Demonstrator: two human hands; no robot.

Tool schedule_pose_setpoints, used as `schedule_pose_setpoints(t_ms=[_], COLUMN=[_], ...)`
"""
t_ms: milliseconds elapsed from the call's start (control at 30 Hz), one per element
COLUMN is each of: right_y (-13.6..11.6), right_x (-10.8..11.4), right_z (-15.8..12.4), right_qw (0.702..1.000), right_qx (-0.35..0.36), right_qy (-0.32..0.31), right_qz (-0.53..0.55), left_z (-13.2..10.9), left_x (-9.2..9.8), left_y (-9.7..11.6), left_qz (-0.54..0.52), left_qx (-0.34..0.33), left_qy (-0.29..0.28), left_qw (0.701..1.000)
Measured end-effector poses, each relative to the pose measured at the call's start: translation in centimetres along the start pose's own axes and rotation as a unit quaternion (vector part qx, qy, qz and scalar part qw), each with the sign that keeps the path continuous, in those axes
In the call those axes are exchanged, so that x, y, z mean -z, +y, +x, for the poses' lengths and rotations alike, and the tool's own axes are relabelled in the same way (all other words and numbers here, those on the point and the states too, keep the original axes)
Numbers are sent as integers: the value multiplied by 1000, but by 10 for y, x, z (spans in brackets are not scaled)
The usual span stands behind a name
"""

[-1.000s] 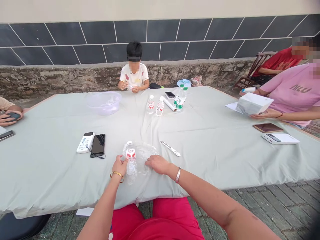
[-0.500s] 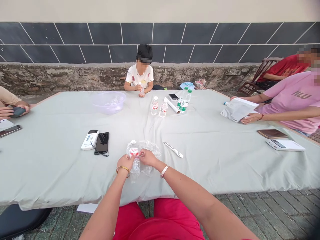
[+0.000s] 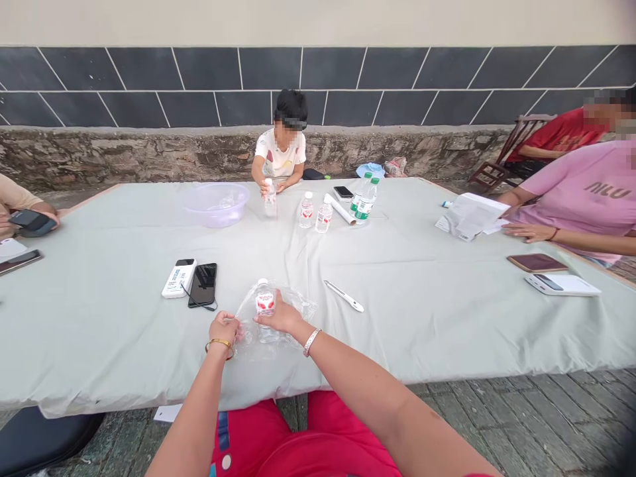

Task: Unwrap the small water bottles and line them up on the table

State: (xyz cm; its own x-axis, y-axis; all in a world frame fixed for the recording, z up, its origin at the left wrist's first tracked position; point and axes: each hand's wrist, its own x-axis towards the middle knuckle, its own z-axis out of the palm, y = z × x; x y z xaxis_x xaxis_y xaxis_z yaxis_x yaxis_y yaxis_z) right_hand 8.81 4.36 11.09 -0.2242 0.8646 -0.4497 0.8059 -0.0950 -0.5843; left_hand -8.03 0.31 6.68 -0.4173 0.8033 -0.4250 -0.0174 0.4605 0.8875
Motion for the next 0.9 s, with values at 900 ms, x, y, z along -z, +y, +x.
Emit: schedule_pose_setpoints(t_ms=[900], right_y=[50], right_x=[58], right_z=[-10], right_qw=[985], right_qx=[-8], right_qy=[137], right_qz=[-106], left_z=[10], left_x=[32], left_y=[-3], left_qz=[-6], left_qx=[-17], left_qy=[3], left_qw=[1000])
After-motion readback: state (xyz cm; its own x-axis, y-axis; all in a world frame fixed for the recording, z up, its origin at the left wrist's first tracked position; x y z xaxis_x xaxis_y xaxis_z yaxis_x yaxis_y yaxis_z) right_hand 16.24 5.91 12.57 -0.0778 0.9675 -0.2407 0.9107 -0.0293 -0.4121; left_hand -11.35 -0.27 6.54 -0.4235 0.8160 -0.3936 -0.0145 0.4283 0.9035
